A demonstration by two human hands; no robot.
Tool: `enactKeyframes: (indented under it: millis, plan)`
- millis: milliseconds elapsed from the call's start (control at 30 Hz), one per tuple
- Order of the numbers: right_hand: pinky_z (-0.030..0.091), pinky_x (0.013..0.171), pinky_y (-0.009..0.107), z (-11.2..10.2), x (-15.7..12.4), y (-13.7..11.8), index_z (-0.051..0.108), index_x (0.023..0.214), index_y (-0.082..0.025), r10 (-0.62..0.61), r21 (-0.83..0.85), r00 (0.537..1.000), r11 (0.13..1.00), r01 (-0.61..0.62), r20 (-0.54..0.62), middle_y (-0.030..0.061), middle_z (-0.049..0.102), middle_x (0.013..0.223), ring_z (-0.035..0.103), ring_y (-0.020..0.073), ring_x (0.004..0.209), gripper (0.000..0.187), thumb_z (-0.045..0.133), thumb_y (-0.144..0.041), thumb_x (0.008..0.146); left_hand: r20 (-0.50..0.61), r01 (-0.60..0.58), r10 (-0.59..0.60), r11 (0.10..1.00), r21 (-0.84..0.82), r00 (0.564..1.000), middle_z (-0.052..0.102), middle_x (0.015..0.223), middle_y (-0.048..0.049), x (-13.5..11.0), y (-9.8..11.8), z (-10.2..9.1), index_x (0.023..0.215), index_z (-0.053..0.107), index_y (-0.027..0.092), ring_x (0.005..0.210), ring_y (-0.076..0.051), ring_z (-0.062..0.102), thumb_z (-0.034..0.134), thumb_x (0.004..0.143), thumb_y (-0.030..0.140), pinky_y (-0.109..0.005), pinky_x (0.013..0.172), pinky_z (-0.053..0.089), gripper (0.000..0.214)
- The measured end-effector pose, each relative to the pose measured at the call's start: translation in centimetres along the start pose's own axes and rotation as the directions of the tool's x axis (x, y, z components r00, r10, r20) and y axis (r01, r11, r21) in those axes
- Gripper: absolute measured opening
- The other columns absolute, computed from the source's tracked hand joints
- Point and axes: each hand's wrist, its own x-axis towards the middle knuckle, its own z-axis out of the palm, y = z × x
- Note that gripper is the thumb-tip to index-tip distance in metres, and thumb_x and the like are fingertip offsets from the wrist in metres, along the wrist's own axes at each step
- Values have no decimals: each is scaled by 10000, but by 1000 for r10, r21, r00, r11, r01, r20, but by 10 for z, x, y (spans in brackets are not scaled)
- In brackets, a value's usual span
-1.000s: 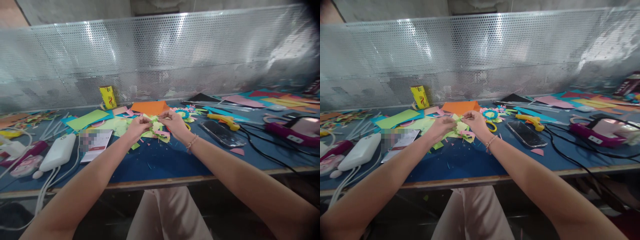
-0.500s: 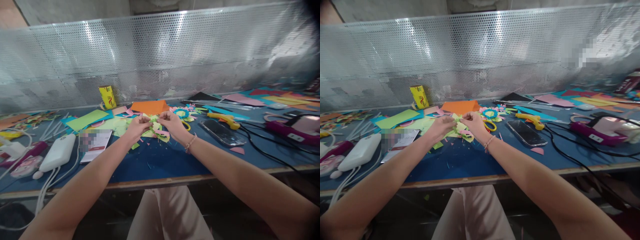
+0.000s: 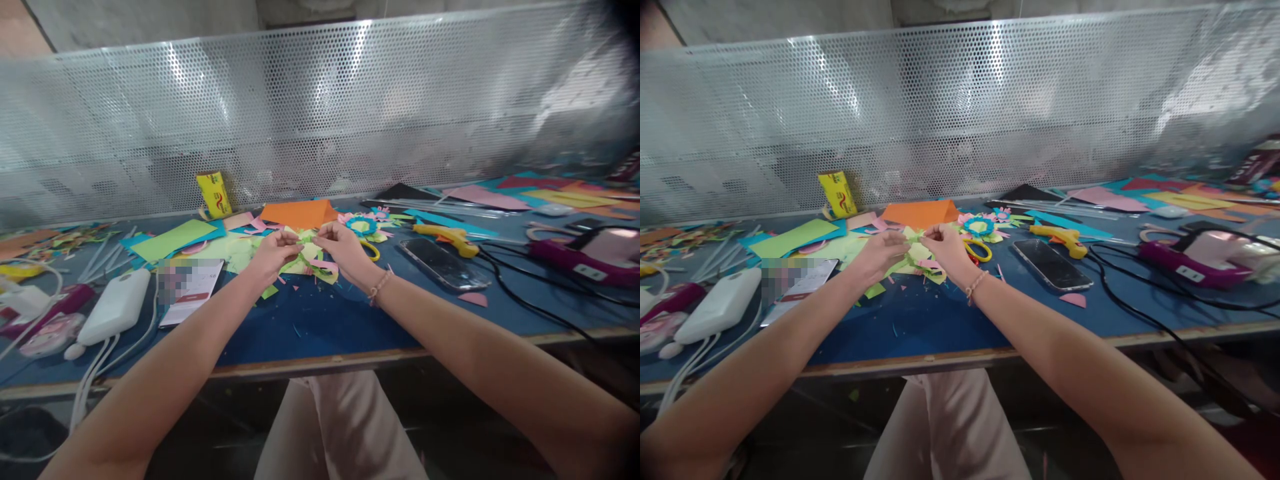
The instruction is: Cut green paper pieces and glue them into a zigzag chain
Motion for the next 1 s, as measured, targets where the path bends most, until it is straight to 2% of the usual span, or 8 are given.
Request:
enactKeyframes:
  millis: [400,500,600,700,800,867,933,1000]
  plan:
    - [375,587,232,-3,0,-6,548,715,-164,57,19,994,998,-59,96,-29,517,670,460,76,622,178,665,-256,618,17,-56,56,997,44,998,547,671,38,3,-1,-4,718,535,158,618,-73,522,719,579,103,-221,594,397,237]
    - [392,606,222,-6,2,-8,558,740,-165,101,10,988,995,-103,116,-11,541,721,498,84,673,184,646,-306,661,31,-33,31,997,67,999,551,685,32,5,1,-8,722,537,161,639,-79,532,715,580,104,-226,606,402,235]
    - [403,609,206,-9,6,-8,536,783,-170,136,-8,988,991,-136,71,11,559,788,536,93,727,201,569,-365,751,45,-3,-2,993,122,999,570,727,16,7,6,-14,736,542,161,672,-90,550,706,578,97,-235,621,411,236]
    - [415,595,212,-16,12,-5,521,816,-169,184,-156,982,972,-174,50,48,581,856,559,111,745,273,439,-427,839,29,6,-14,969,247,999,580,763,4,10,9,-23,754,550,161,678,-94,557,688,584,87,-246,620,418,231]
    - [415,590,236,-23,17,0,560,845,-161,183,-509,975,855,-96,123,90,606,895,570,139,757,352,313,-406,894,40,-13,-3,924,382,999,592,769,-9,14,8,-31,762,550,162,651,-102,553,678,601,101,-259,598,419,214]
    - [400,575,248,-27,17,1,596,806,-157,184,-668,964,744,-11,190,95,622,826,565,155,725,297,383,-357,865,71,-46,16,894,446,997,599,780,-19,17,6,-34,759,552,162,644,-104,549,673,606,107,-262,590,418,202]
    - [379,552,255,-29,14,0,621,740,-151,210,-719,949,695,24,235,83,621,711,549,161,658,206,511,-320,783,110,-93,45,867,489,993,603,791,-27,19,2,-36,752,555,160,670,-112,557,667,606,107,-263,600,422,192]
    - [359,538,256,-27,9,-2,637,698,-143,243,-768,929,638,63,278,68,608,628,530,154,601,208,568,-337,727,132,-128,69,847,515,989,605,798,-33,20,0,-36,745,555,158,707,-123,565,664,603,109,-266,619,428,186]
